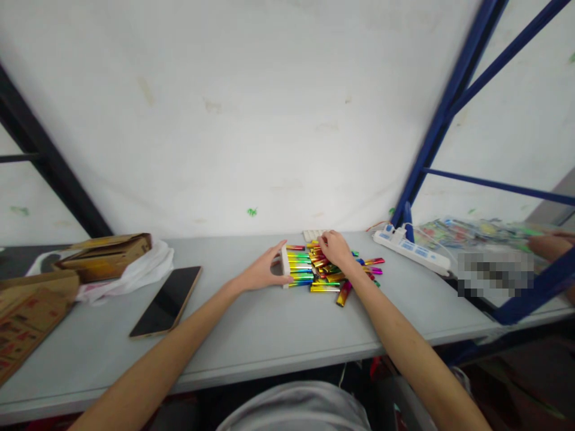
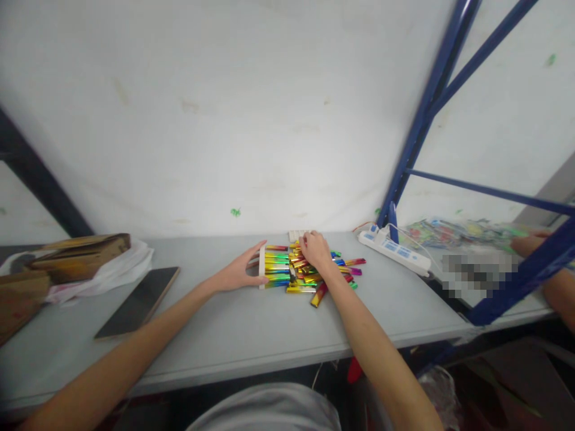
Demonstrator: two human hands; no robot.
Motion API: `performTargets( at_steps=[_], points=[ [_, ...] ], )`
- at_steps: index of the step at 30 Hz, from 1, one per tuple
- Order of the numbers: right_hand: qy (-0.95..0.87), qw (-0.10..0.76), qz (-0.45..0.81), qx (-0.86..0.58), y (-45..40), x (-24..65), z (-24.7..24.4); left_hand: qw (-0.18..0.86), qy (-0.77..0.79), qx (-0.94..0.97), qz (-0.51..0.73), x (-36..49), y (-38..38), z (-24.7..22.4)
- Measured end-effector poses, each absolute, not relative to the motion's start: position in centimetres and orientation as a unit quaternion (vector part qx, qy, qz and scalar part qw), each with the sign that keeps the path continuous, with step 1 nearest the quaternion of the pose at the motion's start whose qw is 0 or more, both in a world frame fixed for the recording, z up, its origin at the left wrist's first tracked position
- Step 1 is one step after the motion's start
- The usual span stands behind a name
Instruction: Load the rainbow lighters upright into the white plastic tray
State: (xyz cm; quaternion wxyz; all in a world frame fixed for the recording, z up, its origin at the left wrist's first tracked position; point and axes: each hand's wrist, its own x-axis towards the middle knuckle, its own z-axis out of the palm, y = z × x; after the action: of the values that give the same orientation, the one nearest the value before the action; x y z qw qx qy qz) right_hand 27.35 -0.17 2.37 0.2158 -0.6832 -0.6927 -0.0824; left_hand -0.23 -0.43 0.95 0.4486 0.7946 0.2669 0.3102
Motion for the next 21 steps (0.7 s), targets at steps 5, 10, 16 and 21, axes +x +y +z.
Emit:
performTargets(
  at_steps=[5, 10, 16, 21],
  points=[
    [-0.722, 0.267, -0.079, -0.634, -1.0, 25.8, 3.3, 0.442, 0.254, 0.797, 0.324, -0.2, -0.1, 0.6],
    [-0.728, 0.334, -0.051, -0.597, -2.4, 23.3, 3.9, 0.452, 0.253, 0.791, 0.327, -0.1, -0.2, 0.5],
    [-0.764, 0.448, -0.025, -0.464, -3.2, 20.7, 3.0, 0.451, 0.253, 0.789, 0.332, 0.0, -0.2, 0.3],
    [-0.797, 0.332, 0.009, -0.504, -3.4, 19.1, 1.1, 0.468, 0.24, 0.783, 0.331, 0.1, -0.2, 0.5]
  ],
)
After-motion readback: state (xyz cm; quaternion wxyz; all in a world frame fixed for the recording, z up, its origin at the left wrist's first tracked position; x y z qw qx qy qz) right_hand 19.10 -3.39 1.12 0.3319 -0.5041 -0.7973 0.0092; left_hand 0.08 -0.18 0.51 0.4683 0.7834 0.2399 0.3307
